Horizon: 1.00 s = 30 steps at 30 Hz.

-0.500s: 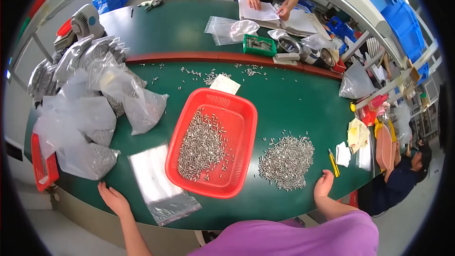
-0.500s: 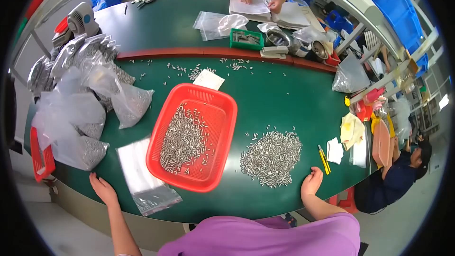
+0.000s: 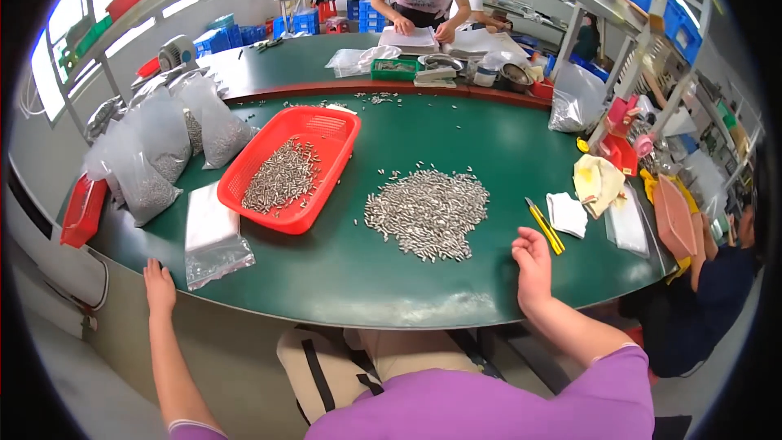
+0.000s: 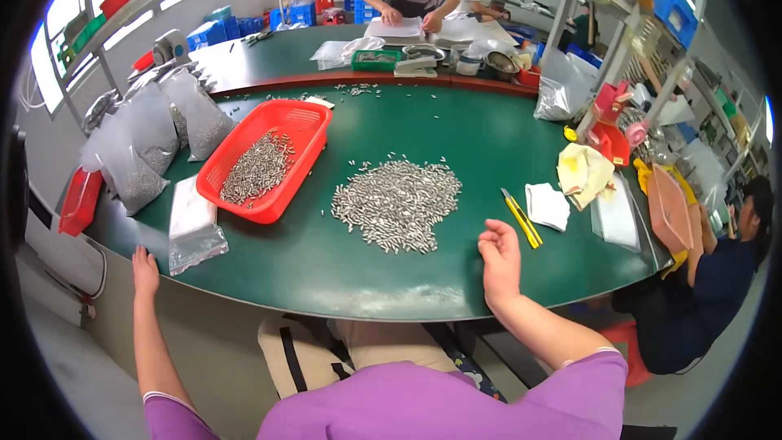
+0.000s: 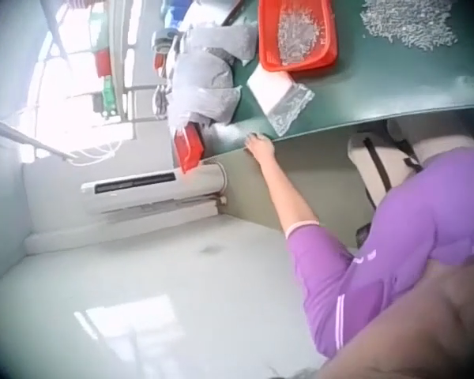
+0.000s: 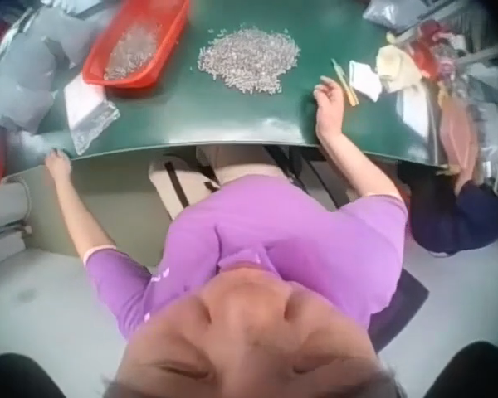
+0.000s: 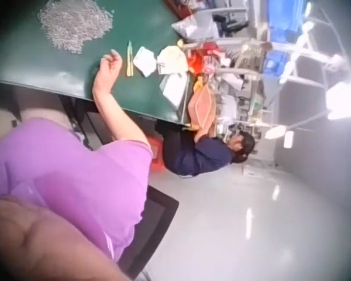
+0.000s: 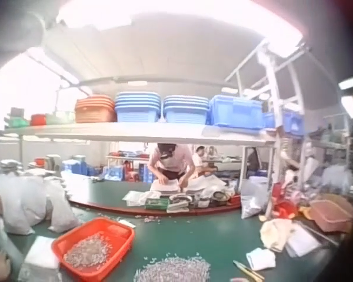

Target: Inspecting and sorting small metal industrial components at a workbench.

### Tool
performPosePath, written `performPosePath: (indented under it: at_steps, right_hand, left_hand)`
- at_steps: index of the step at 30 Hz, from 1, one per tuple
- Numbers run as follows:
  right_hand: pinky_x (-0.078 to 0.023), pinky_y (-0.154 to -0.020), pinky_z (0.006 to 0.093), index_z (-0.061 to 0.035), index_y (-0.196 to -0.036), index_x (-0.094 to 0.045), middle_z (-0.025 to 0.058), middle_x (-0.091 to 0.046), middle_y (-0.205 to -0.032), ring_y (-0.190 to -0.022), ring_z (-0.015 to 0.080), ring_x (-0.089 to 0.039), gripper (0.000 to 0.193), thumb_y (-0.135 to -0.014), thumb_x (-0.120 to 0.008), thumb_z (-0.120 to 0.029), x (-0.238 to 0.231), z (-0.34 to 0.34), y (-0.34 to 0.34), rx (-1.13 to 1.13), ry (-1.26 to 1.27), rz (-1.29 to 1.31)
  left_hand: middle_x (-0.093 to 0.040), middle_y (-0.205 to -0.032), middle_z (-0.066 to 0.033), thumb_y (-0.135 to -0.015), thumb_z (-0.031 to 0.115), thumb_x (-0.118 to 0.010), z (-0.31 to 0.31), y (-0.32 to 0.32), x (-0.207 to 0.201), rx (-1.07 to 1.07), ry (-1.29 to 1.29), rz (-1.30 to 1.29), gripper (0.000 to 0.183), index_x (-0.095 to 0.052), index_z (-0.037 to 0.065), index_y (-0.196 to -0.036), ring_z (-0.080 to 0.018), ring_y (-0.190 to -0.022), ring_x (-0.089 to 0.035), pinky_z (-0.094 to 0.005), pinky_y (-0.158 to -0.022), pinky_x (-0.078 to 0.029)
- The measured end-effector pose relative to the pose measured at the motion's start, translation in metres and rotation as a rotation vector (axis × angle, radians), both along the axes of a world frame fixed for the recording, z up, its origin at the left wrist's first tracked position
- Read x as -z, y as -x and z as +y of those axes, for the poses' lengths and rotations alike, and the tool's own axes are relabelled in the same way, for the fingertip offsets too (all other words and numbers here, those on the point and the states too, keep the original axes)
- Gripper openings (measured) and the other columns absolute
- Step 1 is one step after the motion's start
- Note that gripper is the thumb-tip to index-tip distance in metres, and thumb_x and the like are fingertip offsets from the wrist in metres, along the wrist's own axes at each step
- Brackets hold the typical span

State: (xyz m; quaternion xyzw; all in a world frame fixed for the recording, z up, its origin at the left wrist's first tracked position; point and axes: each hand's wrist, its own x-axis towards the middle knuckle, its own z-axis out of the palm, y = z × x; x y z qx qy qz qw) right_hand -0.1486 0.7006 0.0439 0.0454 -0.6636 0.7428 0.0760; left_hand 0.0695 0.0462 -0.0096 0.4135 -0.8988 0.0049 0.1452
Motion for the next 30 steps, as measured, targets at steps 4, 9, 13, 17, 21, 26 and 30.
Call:
performPosePath:
  at_steps: [4,9,13,17,21,26,30]
  right_hand:
    - [-0.038,-0.078,0.0202,-0.0020,-0.110,-0.047,0.0020,-0.050,-0.090,-0.084,0.0088,-0.047,0.032,-0.079,-0.051,0.002,0.000,0.020,0.000,-0.118,0.110,-0.006]
    - [-0.038,-0.079,0.0201,-0.0018,-0.110,-0.047,0.0021,-0.050,-0.092,-0.084,0.0087,-0.048,0.031,-0.079,-0.051,0.002,0.005,0.028,0.001,-0.173,0.202,-0.016]
    - [-0.039,-0.079,0.0205,-0.0009,-0.110,-0.048,0.0026,-0.051,-0.092,-0.085,0.0090,-0.048,0.030,-0.080,-0.050,0.002,0.003,0.022,-0.002,-0.185,0.208,0.040]
    - [-0.038,-0.078,0.0197,-0.0017,-0.109,-0.048,0.0015,-0.050,-0.091,-0.083,0.0085,-0.047,0.030,-0.079,-0.051,0.000,0.002,0.024,-0.004,-0.190,0.205,0.063]
    - [-0.039,-0.079,0.0201,-0.0018,-0.109,-0.049,0.0013,-0.050,-0.091,-0.083,0.0081,-0.047,0.030,-0.079,-0.050,0.001,0.001,0.024,-0.004,-0.194,0.186,0.028]
    - [-0.040,-0.078,0.0205,-0.0020,-0.111,-0.047,0.0018,-0.049,-0.093,-0.083,0.0079,-0.047,0.032,-0.080,-0.050,0.002,0.001,0.025,-0.006,-0.241,0.190,0.004]
    - [-0.040,-0.077,0.0196,-0.0021,-0.112,-0.047,0.0019,-0.048,-0.094,-0.082,0.0070,-0.046,0.032,-0.080,-0.052,0.001,-0.004,0.027,-0.014,-0.265,0.187,0.002]
  left_hand:
    - [-0.030,-0.140,-0.0158,-0.092,0.028,-0.035,0.065,-0.003,-0.018,-0.048,-0.080,-0.039,0.046,-0.038,0.001,-0.129,-0.0353,-0.129,-0.027,-0.0477,-0.104,-0.023]
    - [-0.033,-0.138,-0.0162,-0.091,0.032,-0.035,0.095,0.016,-0.013,-0.155,-0.192,0.042,0.047,-0.040,0.001,-0.127,-0.0365,-0.126,-0.030,-0.0494,-0.102,-0.026]
    - [-0.031,-0.132,-0.0301,-0.089,0.025,-0.040,0.099,0.035,0.015,-0.121,-0.092,0.310,0.043,-0.041,-0.004,-0.121,-0.0433,-0.121,-0.033,-0.0451,-0.099,-0.032]
    - [-0.027,-0.135,-0.0281,-0.090,0.026,-0.039,0.116,0.054,0.020,-0.162,-0.102,0.365,0.044,-0.037,-0.001,-0.125,-0.0444,-0.120,-0.035,-0.0486,-0.097,-0.033]
    - [-0.020,-0.143,-0.0153,-0.091,0.031,-0.036,0.133,0.053,0.007,-0.298,-0.186,0.219,0.047,-0.027,0.015,-0.134,-0.0416,-0.121,-0.037,-0.0576,-0.092,-0.034]
    - [-0.016,-0.145,-0.0129,-0.092,0.035,-0.033,0.137,0.054,0.001,-0.349,-0.218,0.157,0.048,-0.026,0.014,-0.135,-0.0404,-0.121,-0.037,-0.0577,-0.093,-0.033]
    - [-0.016,-0.145,-0.0138,-0.092,0.035,-0.032,0.133,0.053,0.000,-0.350,-0.218,0.127,0.049,-0.026,0.014,-0.135,-0.0405,-0.121,-0.038,-0.0582,-0.094,-0.032]
